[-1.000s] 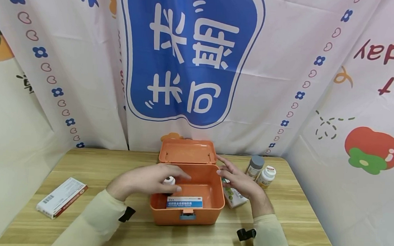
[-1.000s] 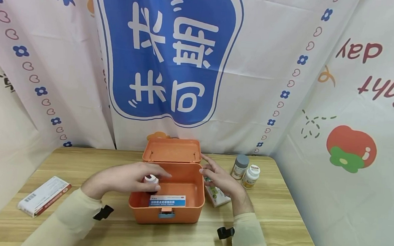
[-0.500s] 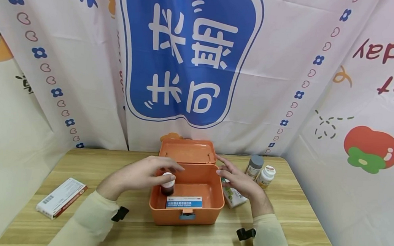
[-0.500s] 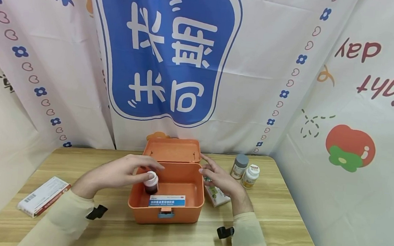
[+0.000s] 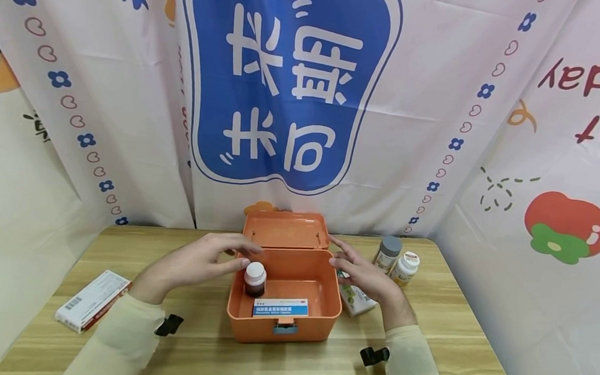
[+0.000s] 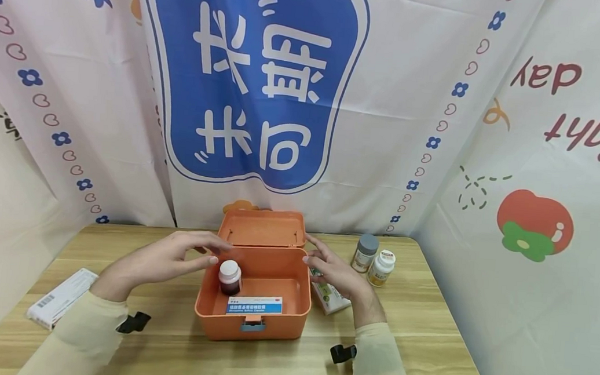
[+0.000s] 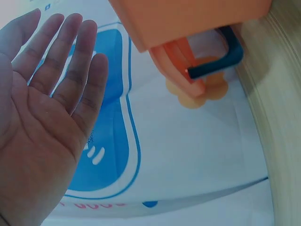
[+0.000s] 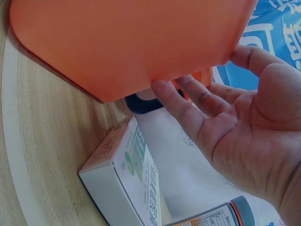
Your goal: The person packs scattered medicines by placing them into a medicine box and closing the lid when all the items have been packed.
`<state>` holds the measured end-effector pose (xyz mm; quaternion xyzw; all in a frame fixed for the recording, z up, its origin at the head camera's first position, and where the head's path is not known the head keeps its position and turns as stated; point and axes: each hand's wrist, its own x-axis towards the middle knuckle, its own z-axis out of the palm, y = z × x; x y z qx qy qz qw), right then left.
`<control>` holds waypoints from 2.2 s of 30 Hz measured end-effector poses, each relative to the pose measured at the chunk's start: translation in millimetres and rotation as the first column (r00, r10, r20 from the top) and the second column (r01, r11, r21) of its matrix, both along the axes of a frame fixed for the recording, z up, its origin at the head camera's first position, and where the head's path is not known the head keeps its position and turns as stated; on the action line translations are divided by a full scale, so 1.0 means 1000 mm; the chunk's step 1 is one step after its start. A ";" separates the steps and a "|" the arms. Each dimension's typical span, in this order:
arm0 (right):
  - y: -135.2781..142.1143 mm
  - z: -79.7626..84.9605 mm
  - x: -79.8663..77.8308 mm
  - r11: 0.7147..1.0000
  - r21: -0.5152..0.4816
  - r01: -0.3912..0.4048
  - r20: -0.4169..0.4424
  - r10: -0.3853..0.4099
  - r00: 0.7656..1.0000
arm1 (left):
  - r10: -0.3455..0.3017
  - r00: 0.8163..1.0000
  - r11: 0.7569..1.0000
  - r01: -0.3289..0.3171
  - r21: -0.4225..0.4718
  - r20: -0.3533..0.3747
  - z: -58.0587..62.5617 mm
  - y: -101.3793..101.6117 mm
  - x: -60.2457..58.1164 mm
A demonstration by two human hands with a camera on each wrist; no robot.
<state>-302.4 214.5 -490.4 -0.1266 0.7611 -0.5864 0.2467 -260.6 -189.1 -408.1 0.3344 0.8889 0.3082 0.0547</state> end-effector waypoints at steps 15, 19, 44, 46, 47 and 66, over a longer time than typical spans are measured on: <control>0.001 -0.001 0.000 1.000 0.005 0.003 -0.004 -0.003 1.000 | 0.112 0.993 0.993 -0.113 0.014 0.037 -0.006 -0.033 0.002; 0.001 -0.001 0.000 1.000 0.001 0.001 -0.002 -0.001 1.000 | 0.152 0.988 0.988 -0.152 0.007 0.029 -0.010 -0.044 0.002; 0.001 0.000 0.000 1.000 0.006 -0.003 -0.007 0.003 1.000 | 0.281 0.960 0.959 -0.281 0.026 -0.012 -0.032 -0.110 -0.007; 0.001 0.000 0.001 1.000 0.008 -0.003 -0.007 0.003 1.000 | 0.292 0.956 0.956 -0.292 0.030 -0.005 -0.034 -0.115 -0.008; 0.001 0.000 0.001 1.000 0.009 -0.003 -0.008 0.003 1.000 | 0.295 0.955 0.955 -0.295 0.034 -0.002 -0.035 -0.117 -0.008; 0.001 0.000 0.000 1.000 0.011 0.005 -0.001 -0.005 1.000 | 0.403 0.915 0.915 -0.402 -0.014 0.014 -0.049 -0.157 -0.008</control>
